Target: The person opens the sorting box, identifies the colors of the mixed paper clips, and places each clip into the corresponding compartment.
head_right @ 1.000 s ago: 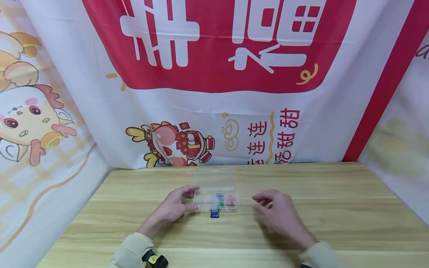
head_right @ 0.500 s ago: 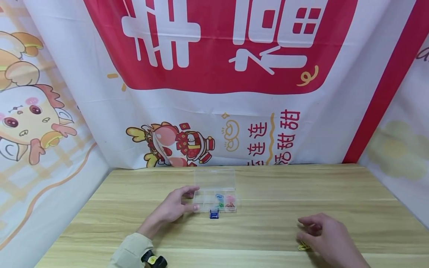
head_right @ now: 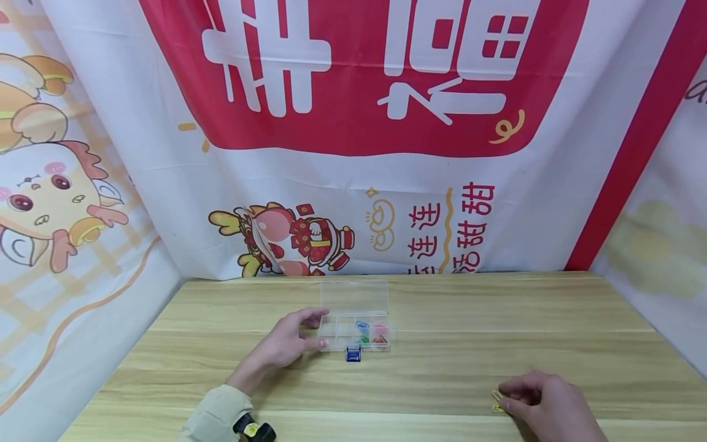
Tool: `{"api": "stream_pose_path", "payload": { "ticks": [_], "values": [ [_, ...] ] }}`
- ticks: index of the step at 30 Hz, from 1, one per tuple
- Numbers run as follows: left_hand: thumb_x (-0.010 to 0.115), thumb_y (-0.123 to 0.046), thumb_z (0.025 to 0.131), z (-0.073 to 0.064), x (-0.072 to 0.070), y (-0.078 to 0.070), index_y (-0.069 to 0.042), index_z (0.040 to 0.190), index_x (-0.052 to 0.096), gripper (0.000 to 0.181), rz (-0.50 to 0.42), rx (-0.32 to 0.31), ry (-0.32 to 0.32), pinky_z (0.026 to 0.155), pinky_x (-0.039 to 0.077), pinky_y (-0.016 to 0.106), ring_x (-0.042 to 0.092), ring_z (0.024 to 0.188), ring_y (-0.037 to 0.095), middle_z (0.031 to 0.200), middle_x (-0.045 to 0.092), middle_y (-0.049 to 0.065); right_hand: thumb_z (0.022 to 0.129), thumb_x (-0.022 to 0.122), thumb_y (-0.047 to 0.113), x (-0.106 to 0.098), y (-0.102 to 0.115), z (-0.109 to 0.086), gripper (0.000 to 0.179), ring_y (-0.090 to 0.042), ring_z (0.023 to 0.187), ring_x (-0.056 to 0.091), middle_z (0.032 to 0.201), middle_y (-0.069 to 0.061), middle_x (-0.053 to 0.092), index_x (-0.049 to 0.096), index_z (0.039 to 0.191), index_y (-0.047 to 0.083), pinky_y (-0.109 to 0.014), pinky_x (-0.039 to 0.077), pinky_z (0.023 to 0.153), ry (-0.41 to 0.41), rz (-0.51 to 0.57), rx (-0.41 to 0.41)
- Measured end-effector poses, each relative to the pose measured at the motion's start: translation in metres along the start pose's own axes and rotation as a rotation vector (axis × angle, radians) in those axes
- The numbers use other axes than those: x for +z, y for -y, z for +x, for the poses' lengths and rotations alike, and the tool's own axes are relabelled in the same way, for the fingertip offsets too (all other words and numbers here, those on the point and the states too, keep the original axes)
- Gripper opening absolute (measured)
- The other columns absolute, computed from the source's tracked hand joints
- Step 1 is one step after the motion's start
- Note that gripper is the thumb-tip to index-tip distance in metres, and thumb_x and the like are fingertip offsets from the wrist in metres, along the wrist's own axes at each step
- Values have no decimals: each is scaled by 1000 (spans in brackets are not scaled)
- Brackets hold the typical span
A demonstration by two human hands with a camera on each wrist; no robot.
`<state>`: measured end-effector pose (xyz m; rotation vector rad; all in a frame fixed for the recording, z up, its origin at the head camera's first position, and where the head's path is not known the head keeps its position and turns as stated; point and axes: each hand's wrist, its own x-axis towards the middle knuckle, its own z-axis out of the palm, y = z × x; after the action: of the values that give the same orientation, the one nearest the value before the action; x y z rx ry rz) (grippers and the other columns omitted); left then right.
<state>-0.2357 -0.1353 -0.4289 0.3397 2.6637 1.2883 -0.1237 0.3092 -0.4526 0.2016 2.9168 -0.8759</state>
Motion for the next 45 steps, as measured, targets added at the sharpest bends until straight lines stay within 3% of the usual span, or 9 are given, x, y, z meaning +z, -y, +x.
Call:
{"api": "stream_pose_path", "payload": {
  "ticks": [5,10,16,26,32,38,45],
  "values": [
    [83,-19,90,0,0,-1,-13,150,58,65,-8,-3,-1,113,51,57,60,130,31,141,64,13,83,90,29,1,-2,0,18,3,79,60,92,7,81,85,99,25,-21,49,69,-44,-49,-38],
    [83,-18,91,0,0,-2,-13,150,58,65,-7,-2,-3,114,50,59,60,130,32,141,64,13,83,90,28,1,-3,1,14,0,81,62,92,8,81,85,96,27,-23,49,71,-52,-45,-28],
    [83,-19,91,0,-1,-3,-14,151,58,65,-7,-12,-1,115,49,59,59,131,31,143,64,12,83,90,31,1,-4,2,14,7,78,60,91,9,81,85,96,27,-21,50,72,-71,-28,-45],
    [83,-18,92,-1,-1,-4,-15,149,59,62,-5,-17,-3,115,49,59,59,130,30,142,65,11,92,80,49,-7,8,8,34,-12,87,61,103,3,80,84,110,20,-25,50,72,29,69,49],
    [83,-18,92,-1,-2,-3,-14,149,59,62,0,-12,-4,114,50,59,60,129,30,141,65,12,96,78,41,-9,18,8,26,0,79,60,96,6,80,83,110,20,-19,50,69,-38,73,-36],
    [82,-19,92,0,-2,-2,-14,150,59,63,-8,-14,2,115,49,59,59,130,31,142,64,12,98,77,34,-9,32,12,22,1,82,60,102,2,81,82,110,16,-19,52,69,-91,114,-76],
    [82,-18,92,0,-1,-3,-14,150,58,63,-6,-18,2,115,49,59,59,131,31,142,64,12,97,78,23,-3,64,18,8,7,78,58,94,3,80,82,100,16,-20,52,69,-219,116,-247]
  ]
}}
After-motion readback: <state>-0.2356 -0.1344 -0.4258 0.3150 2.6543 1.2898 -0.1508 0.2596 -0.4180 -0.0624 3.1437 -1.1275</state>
